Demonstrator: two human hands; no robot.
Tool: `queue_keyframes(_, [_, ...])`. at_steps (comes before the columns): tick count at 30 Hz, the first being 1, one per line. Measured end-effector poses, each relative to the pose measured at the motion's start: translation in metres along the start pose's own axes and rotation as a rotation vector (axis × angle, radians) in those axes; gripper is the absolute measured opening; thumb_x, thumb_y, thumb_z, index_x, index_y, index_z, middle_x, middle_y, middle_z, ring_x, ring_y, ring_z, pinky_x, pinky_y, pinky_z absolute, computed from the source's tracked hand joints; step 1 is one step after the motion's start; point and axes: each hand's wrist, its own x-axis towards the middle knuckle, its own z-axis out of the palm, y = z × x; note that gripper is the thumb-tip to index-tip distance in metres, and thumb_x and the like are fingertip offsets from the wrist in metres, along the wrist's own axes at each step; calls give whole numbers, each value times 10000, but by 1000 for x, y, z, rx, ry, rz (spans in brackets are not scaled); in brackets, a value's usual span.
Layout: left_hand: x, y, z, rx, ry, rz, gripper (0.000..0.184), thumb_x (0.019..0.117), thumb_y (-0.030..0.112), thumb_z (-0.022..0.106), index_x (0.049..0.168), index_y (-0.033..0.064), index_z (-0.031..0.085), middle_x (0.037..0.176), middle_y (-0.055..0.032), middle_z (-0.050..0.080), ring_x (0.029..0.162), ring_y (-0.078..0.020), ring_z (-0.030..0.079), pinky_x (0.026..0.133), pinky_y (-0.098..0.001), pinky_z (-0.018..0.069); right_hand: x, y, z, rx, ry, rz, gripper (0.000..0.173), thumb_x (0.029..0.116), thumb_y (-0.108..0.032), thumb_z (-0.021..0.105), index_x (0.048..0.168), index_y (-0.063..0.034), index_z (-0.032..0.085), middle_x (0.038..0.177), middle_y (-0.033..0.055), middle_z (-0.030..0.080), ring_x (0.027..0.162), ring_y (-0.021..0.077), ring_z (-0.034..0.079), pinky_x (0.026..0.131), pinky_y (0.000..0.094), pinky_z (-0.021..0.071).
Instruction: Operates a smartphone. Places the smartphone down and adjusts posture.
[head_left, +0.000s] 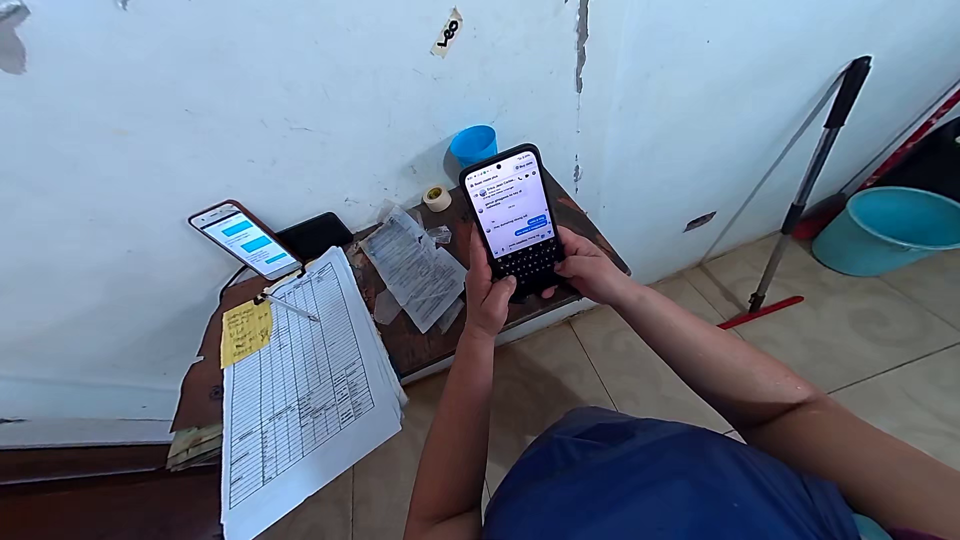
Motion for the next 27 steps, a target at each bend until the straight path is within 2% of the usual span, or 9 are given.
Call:
queue_keyframes(3, [0,1,1,-15,4,-6,831,849,49,483,1588,15,104,1377,40,575,1162,7,610,1011,-253,521,-1,-1,0,2,-20,-1,470,826,6,388,1263,-117,511,1004,-38,737,789,73,726,646,251,620])
queue_keyframes(11, [0,2,1,-24,1,-18,837,816,7,462,1587,40,137,1370,43,581,1155,-5,619,998,-261,532,-2,-2,2,5,27,16,405,881,25,383,1233,-99,542,963,-25,742,745,76,725,631,245,620])
queue_keyframes(14, [0,2,1,-22,-1,-2,822,832,20,474,1587,47,149,1371,58,585,1157,3,617,1002,-256,529,-1,-2,3,7,41,10,373,896,9,395,1216,-104,550,946,-27,742,731,74,722,623,242,617])
queue_keyframes(18, [-1,0,1,-7,0,21,815,853,51,505,1583,22,144,1351,67,594,1156,13,613,1003,-250,524,-1,-4,8,-11,92,11,308,960,7,426,1215,-106,556,932,-33,739,711,65,717,601,228,611])
queue_keyframes(21, [0,0,0,-18,-16,28,803,879,87,530,1584,38,148,1351,78,599,1157,12,617,1003,-249,528,0,-4,10,-19,122,8,291,956,-40,422,1201,-113,562,904,-33,738,674,57,705,578,217,599])
queue_keyframes(24, [0,-1,0,-11,-22,34,801,897,132,545,1586,36,148,1360,75,592,1165,15,609,1016,-251,518,0,-5,11,-27,134,7,240,1002,-52,452,1209,-111,561,908,-36,739,683,54,708,578,216,602])
queue_keyframes(27, [-1,-1,-1,-2,-15,19,809,892,133,540,1588,38,140,1339,89,611,1140,29,620,998,-239,526,-1,-5,9,-51,84,0,355,913,22,497,1242,-106,526,950,-47,733,719,50,708,607,215,605])
